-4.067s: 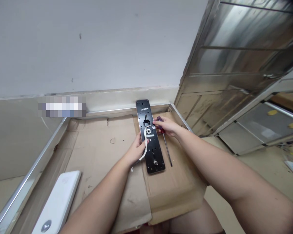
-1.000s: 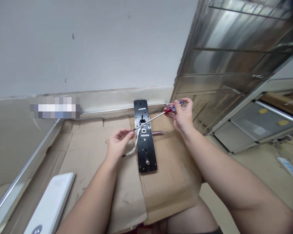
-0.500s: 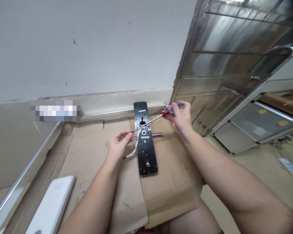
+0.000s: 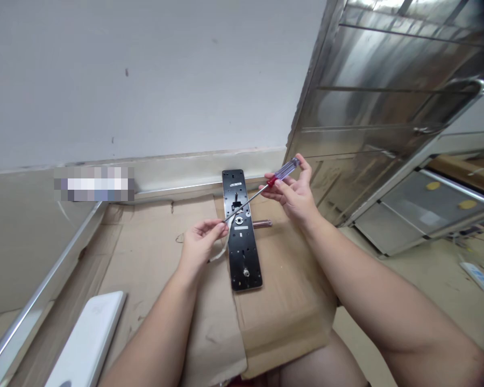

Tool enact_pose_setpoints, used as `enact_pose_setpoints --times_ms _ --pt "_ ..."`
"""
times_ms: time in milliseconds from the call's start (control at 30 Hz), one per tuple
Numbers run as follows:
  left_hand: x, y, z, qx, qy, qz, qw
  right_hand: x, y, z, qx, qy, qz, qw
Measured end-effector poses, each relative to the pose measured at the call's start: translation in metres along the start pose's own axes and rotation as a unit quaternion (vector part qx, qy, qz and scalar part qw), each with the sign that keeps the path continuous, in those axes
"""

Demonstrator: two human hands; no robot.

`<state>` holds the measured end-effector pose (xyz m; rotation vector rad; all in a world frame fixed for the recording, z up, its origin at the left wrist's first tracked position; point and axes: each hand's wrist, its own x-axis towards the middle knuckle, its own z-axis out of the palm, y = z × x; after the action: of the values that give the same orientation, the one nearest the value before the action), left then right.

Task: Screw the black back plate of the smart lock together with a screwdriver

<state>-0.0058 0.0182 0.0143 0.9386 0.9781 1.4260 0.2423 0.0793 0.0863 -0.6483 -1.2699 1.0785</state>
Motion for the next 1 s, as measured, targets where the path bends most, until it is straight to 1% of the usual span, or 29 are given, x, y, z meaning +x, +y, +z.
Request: enact_pose_setpoints --times_ms 67,133,233,267,300,333,400,467,500,567,667,767,900,1000 --pt "-0.002 0.001 0.001 0.032 -0.011 0.012 0.999 0.000 -0.001 0.000 -0.008 0.002 -0.001 1.000" --pt "-0.004 0.002 0.002 0.057 -0.033 0.047 0.997 -0.001 -0.005 0.001 -0.017 0.009 -0.012 1.000" --pt "-0.004 0.002 0.001 0.130 -0.059 0.108 0.984 -0.003 -0.018 0.000 -0.033 0.032 -0.057 0.997" --pt "-0.004 0.001 0.000 0.156 -0.058 0.108 0.980 -0.004 -0.023 -0.001 -0.039 0.044 -0.078 0.995" --pt "-0.003 -0.001 -0.001 0.179 -0.050 0.090 0.979 -0.005 -0.029 -0.002 -0.046 0.056 -0.100 0.992" --pt "-0.003 -0.003 -0.002 0.192 -0.043 0.056 0.979 -0.007 -0.034 -0.002 -0.056 0.066 -0.118 0.989" --pt "-0.003 -0.008 -0.002 0.190 -0.052 -0.036 0.980 -0.011 -0.044 -0.002 -0.082 0.067 -0.140 0.984" --pt "-0.004 -0.012 -0.003 0.180 -0.089 -0.111 0.973 -0.017 -0.052 -0.001 -0.107 0.042 -0.159 0.981" --pt "-0.005 -0.014 -0.003 0.173 -0.114 -0.129 0.970 -0.019 -0.055 0.000 -0.116 0.024 -0.170 0.978" --pt "-0.006 -0.017 -0.004 0.160 -0.157 -0.140 0.964 -0.025 -0.059 0.003 -0.129 -0.012 -0.190 0.973" --pt "-0.006 -0.020 -0.006 0.154 -0.194 -0.149 0.957 -0.033 -0.064 0.007 -0.139 -0.061 -0.208 0.966" --pt "-0.005 -0.023 -0.008 0.163 -0.200 -0.169 0.951 -0.037 -0.067 0.010 -0.133 -0.123 -0.233 0.955" --pt "-0.005 -0.023 -0.007 0.175 -0.191 -0.166 0.952 -0.037 -0.064 0.012 -0.149 -0.211 -0.279 0.925" --pt "-0.007 -0.021 -0.006 0.173 -0.181 -0.164 0.954 -0.037 -0.059 0.012 -0.173 -0.237 -0.281 0.914"
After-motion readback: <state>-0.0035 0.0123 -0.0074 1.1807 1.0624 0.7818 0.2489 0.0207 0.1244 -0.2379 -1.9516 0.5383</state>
